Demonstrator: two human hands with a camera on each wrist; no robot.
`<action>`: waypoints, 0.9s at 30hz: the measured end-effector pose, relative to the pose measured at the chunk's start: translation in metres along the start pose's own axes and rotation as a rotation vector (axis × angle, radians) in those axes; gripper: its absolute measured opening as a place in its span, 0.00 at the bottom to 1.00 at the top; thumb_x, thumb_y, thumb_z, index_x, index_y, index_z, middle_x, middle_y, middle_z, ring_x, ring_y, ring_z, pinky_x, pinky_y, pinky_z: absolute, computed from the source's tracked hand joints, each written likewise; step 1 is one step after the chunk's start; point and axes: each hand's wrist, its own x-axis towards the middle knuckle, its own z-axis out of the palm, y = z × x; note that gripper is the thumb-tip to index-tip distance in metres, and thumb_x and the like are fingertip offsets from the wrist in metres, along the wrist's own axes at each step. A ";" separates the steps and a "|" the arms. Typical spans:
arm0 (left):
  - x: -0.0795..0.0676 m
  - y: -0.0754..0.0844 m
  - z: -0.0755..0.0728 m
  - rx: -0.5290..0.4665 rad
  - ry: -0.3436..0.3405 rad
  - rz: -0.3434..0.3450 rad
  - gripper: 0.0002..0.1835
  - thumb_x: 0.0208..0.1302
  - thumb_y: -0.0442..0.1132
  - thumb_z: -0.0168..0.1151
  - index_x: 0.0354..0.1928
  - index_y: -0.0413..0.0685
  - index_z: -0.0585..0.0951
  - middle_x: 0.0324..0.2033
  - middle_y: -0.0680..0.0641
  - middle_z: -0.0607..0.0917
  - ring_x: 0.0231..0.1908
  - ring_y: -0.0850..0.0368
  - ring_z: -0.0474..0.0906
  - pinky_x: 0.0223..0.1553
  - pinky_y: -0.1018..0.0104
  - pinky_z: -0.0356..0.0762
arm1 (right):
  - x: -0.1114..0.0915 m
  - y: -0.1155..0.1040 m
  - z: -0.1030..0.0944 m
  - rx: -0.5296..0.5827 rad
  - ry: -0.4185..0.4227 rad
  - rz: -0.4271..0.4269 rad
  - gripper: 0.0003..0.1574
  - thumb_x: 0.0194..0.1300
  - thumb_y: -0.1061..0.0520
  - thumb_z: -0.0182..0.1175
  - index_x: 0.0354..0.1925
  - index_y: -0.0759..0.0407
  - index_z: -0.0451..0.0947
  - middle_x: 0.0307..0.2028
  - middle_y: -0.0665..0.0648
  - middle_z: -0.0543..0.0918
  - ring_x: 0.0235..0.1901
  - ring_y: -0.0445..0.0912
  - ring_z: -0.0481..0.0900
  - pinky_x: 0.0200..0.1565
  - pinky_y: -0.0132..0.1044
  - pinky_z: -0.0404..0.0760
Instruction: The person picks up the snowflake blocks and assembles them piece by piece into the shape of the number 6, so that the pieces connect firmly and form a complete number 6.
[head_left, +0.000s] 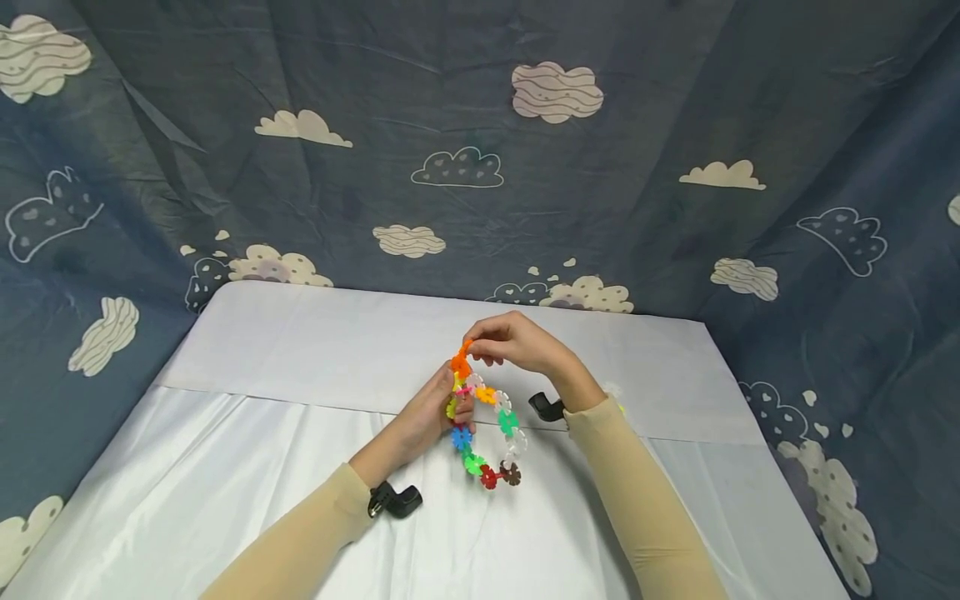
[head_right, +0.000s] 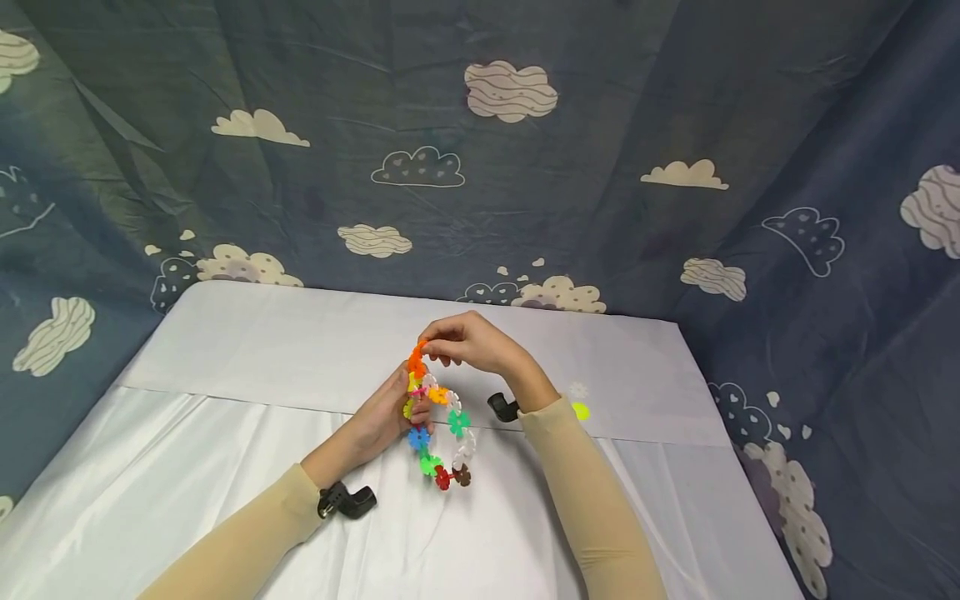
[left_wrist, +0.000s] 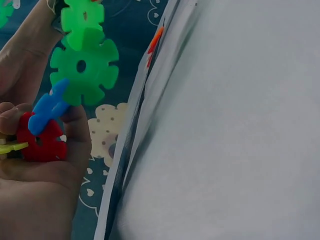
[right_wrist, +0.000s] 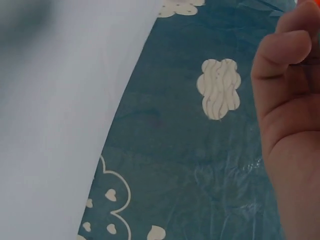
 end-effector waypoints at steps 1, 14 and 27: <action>0.000 0.000 0.000 -0.004 0.003 -0.002 0.33 0.81 0.69 0.34 0.78 0.60 0.53 0.29 0.52 0.67 0.31 0.57 0.67 0.47 0.58 0.82 | 0.001 0.001 0.000 0.002 -0.003 -0.002 0.08 0.77 0.61 0.63 0.46 0.62 0.88 0.29 0.51 0.84 0.27 0.59 0.78 0.31 0.40 0.80; -0.001 0.000 0.004 -0.036 0.006 -0.025 0.31 0.80 0.70 0.33 0.74 0.64 0.56 0.27 0.53 0.65 0.30 0.57 0.65 0.46 0.58 0.82 | -0.002 0.001 0.005 0.008 -0.013 -0.020 0.07 0.77 0.61 0.62 0.45 0.62 0.87 0.27 0.55 0.84 0.26 0.45 0.78 0.32 0.35 0.81; -0.004 0.003 0.005 -0.153 -0.042 -0.017 0.29 0.82 0.68 0.32 0.76 0.67 0.55 0.27 0.54 0.64 0.28 0.60 0.63 0.45 0.58 0.80 | -0.003 -0.013 0.006 0.130 0.000 0.001 0.11 0.80 0.59 0.59 0.43 0.60 0.87 0.28 0.65 0.81 0.24 0.47 0.74 0.30 0.34 0.77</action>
